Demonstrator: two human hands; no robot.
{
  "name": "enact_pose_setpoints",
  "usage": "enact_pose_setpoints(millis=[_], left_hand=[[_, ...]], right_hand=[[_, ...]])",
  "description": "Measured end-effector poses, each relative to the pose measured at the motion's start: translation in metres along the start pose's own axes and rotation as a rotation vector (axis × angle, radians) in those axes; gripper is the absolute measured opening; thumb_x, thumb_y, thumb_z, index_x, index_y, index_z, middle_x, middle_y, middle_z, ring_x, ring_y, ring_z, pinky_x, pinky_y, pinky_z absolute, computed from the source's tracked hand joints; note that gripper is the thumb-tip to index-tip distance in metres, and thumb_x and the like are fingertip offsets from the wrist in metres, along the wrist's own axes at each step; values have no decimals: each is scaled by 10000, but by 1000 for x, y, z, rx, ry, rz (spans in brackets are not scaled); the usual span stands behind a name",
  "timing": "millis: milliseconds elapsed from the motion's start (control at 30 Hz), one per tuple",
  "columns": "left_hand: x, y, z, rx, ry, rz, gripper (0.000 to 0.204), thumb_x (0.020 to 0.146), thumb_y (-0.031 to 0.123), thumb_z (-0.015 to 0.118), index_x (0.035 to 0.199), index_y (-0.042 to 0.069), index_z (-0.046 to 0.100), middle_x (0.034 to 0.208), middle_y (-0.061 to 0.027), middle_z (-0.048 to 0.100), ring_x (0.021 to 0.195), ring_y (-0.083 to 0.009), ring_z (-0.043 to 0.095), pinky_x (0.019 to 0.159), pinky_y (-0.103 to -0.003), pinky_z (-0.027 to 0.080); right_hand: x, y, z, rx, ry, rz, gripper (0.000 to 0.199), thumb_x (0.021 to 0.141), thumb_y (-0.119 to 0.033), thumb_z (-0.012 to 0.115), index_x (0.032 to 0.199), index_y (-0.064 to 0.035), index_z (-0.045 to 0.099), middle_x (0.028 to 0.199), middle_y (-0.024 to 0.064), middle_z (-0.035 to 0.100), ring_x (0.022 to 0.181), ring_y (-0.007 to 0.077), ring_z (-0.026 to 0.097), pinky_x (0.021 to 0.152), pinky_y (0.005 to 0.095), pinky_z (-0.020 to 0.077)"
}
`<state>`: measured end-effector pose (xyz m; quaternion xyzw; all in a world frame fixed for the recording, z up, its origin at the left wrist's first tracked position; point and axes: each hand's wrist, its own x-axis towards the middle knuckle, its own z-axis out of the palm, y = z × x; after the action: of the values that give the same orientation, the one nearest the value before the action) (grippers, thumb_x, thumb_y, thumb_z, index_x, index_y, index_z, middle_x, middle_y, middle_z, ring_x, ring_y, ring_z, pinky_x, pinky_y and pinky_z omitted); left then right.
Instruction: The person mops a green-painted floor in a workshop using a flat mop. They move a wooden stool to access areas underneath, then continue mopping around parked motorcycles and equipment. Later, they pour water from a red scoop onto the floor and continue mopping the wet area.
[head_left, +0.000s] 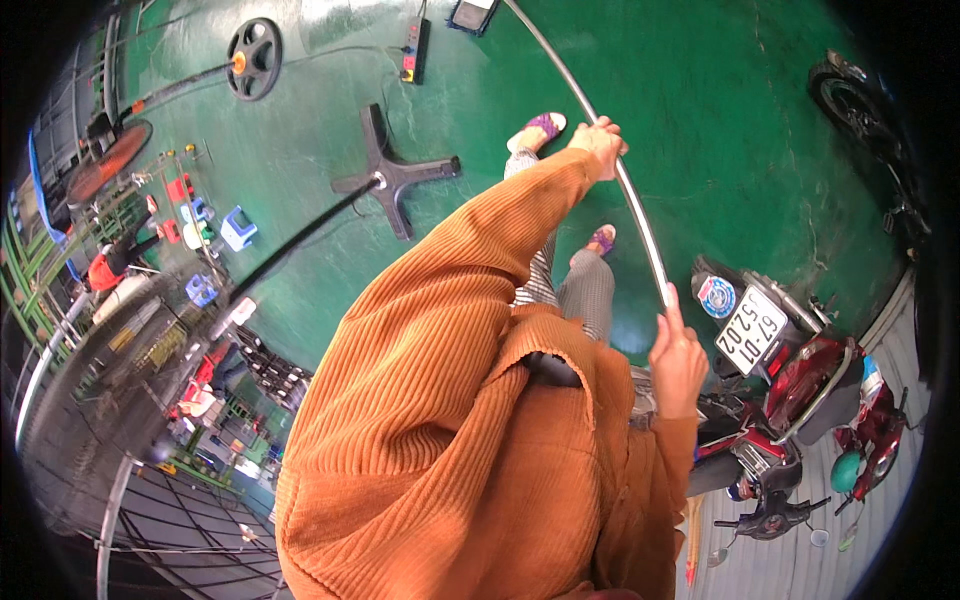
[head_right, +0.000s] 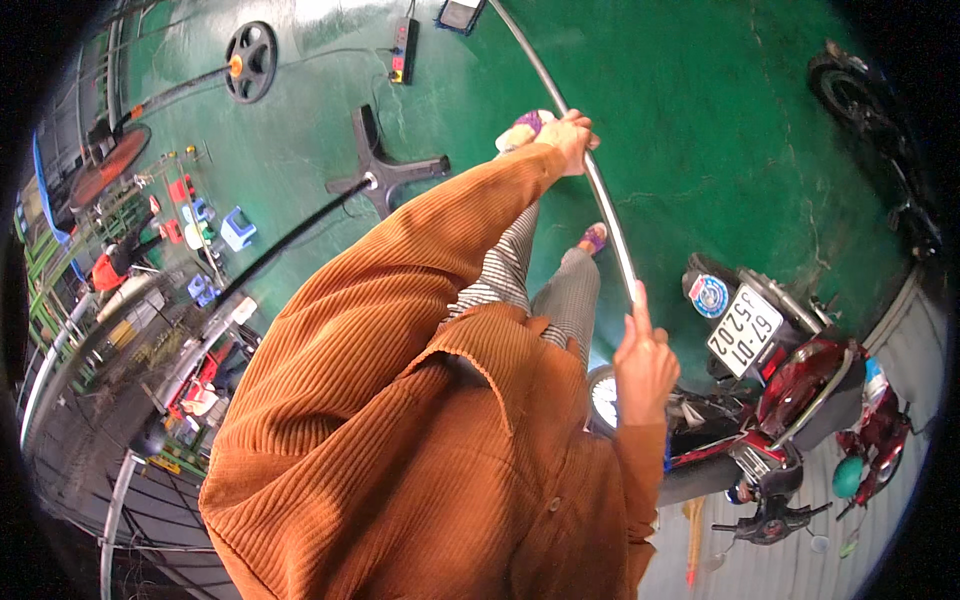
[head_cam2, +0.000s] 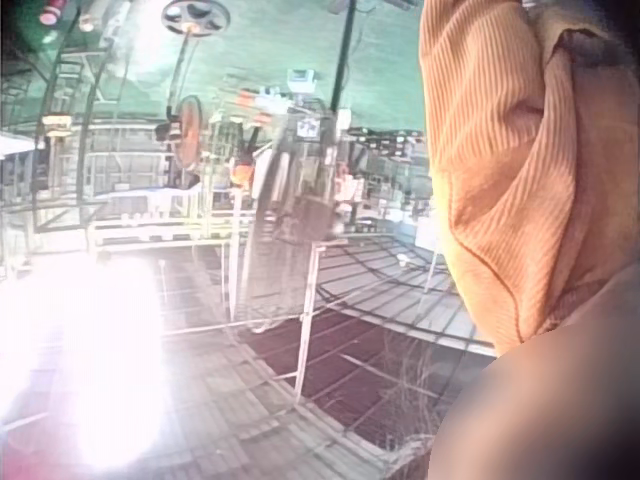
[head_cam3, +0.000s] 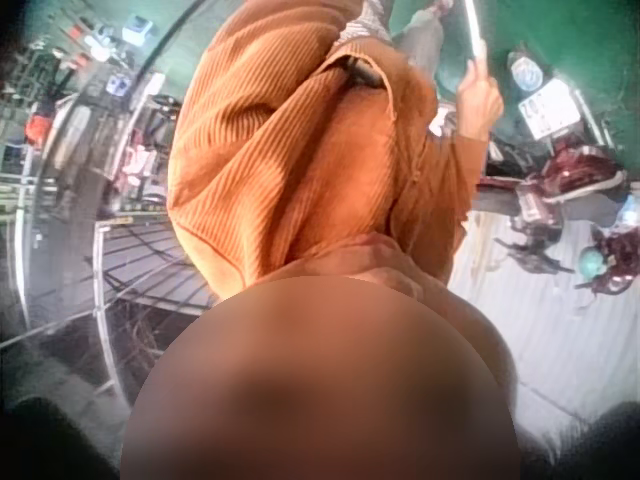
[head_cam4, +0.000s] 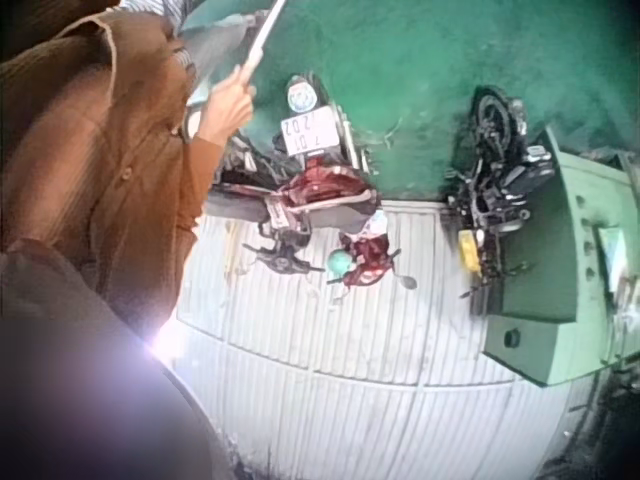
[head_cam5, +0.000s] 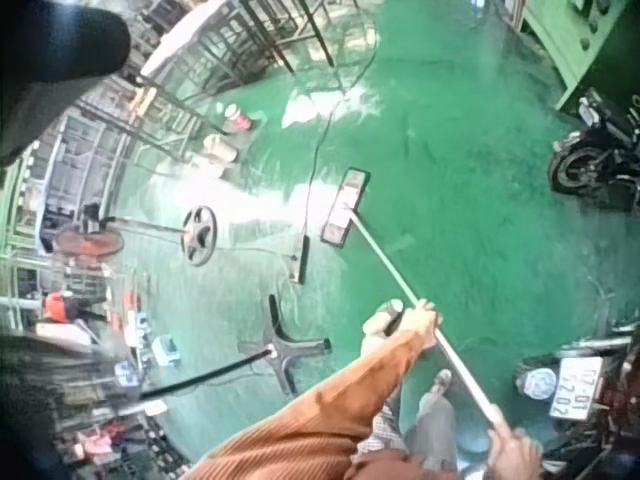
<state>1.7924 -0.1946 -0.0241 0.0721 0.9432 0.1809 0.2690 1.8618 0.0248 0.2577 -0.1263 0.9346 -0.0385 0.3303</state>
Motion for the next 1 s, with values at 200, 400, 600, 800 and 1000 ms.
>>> enact_pose_setpoints(millis=[200, 400, 600, 800, 1000], left_hand=[[-112, 117, 76, -325, 136, -124, 222, 546, 191, 712, 679, 134, 543, 846, -18, 489, 989, -223, 466, 745, -407, 452], [-169, 127, 144, -282, 134, -195, 182, 538, 272, 704, 661, 164, 624, 745, -47, 527, 881, -274, 481, 713, -398, 451], [-174, 248, 139, -263, -168, -11, 229, 530, 163, 650, 742, 248, 664, 749, 19, 585, 978, -248, 489, 748, -562, 389], [-198, 366, 142, -315, -348, 362, 266, 607, 178, 661, 870, 218, 680, 849, -33, 583, 1073, -255, 456, 832, -655, 360], [-233, 246, 196, 265, -322, 551, 417, 672, 288, 691, 1072, 245, 578, 1160, -6, 531, 1197, -220, 408, 894, -655, 289]], right_hand=[[-106, 88, 46, -87, -127, -125, 477, 884, -215, 491, 1345, -265, 383, 624, 197, 557, 563, 375, 581, 502, 462, 455], [-144, 94, 49, -181, -197, -127, 426, 906, -255, 450, 1326, -308, 395, 703, 198, 577, 590, 374, 592, 531, 471, 468], [-242, 149, 44, -54, -112, 81, 384, 883, -215, 488, 1262, -280, 486, 735, 185, 597, 672, 375, 579, 589, 456, 447], [-372, 139, 51, 52, -97, 531, 402, 858, -122, 524, 1241, -246, 527, 768, 196, 618, 669, 334, 610, 565, 396, 445], [-370, 13, 257, 632, 159, 683, 408, 876, -198, 487, 1276, -278, 473, 802, 156, 631, 714, 344, 602, 603, 416, 458]])
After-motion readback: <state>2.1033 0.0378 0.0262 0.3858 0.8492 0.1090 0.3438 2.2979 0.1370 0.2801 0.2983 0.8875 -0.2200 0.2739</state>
